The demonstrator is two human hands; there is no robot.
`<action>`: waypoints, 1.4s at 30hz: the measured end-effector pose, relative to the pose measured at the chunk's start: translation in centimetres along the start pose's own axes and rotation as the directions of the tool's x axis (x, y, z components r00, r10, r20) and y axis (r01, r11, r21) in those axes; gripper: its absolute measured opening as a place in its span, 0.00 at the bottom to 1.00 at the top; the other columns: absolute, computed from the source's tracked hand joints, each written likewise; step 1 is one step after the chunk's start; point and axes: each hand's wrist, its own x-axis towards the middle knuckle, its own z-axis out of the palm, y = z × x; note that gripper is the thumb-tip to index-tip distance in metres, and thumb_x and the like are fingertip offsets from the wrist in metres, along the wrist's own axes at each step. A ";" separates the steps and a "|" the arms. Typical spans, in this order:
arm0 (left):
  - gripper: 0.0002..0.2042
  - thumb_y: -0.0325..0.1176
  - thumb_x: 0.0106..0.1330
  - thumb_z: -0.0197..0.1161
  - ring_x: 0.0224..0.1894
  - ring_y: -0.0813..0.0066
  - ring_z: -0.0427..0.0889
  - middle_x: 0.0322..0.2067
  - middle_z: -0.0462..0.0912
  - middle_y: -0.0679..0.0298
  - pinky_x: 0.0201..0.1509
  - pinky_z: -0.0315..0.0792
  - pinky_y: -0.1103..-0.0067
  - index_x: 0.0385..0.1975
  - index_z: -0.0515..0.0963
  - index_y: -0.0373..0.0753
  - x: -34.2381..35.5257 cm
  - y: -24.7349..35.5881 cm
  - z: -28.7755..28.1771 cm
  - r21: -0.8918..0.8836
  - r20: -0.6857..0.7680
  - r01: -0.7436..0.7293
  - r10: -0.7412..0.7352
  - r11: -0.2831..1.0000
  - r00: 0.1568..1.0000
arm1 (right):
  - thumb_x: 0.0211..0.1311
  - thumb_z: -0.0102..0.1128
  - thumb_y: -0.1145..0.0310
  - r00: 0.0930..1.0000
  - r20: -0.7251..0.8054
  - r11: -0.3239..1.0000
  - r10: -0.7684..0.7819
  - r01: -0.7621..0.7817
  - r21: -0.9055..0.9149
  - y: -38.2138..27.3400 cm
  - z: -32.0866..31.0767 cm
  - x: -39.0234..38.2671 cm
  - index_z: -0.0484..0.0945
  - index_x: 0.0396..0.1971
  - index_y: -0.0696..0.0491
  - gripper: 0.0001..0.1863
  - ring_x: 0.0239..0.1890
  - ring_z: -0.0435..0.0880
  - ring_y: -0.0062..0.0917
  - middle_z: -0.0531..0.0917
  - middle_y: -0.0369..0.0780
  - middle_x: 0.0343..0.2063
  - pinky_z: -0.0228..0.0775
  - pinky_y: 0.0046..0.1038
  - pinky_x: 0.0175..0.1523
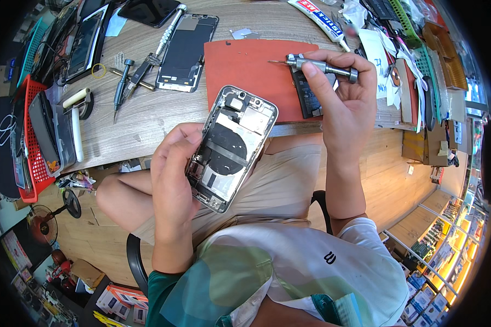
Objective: The person is repairing a smartphone by using a screwdriver to remove screws and a metal tool to pry open the device. They manipulate internal components and place removed parts on the workbench.
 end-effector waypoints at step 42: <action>0.12 0.31 0.77 0.52 0.34 0.71 0.91 0.37 0.89 0.51 0.39 0.87 0.76 0.45 0.78 0.27 -0.1 0.0 0.5 0.015 -0.044 0.006 -0.005 1.000 0.999 | 0.68 0.72 0.82 1.000 0.000 1.000 -0.020 0.020 0.009 0.3 0.3 0.1 0.68 0.51 0.59 0.21 0.48 0.85 0.20 0.86 0.46 0.48 0.82 0.23 0.54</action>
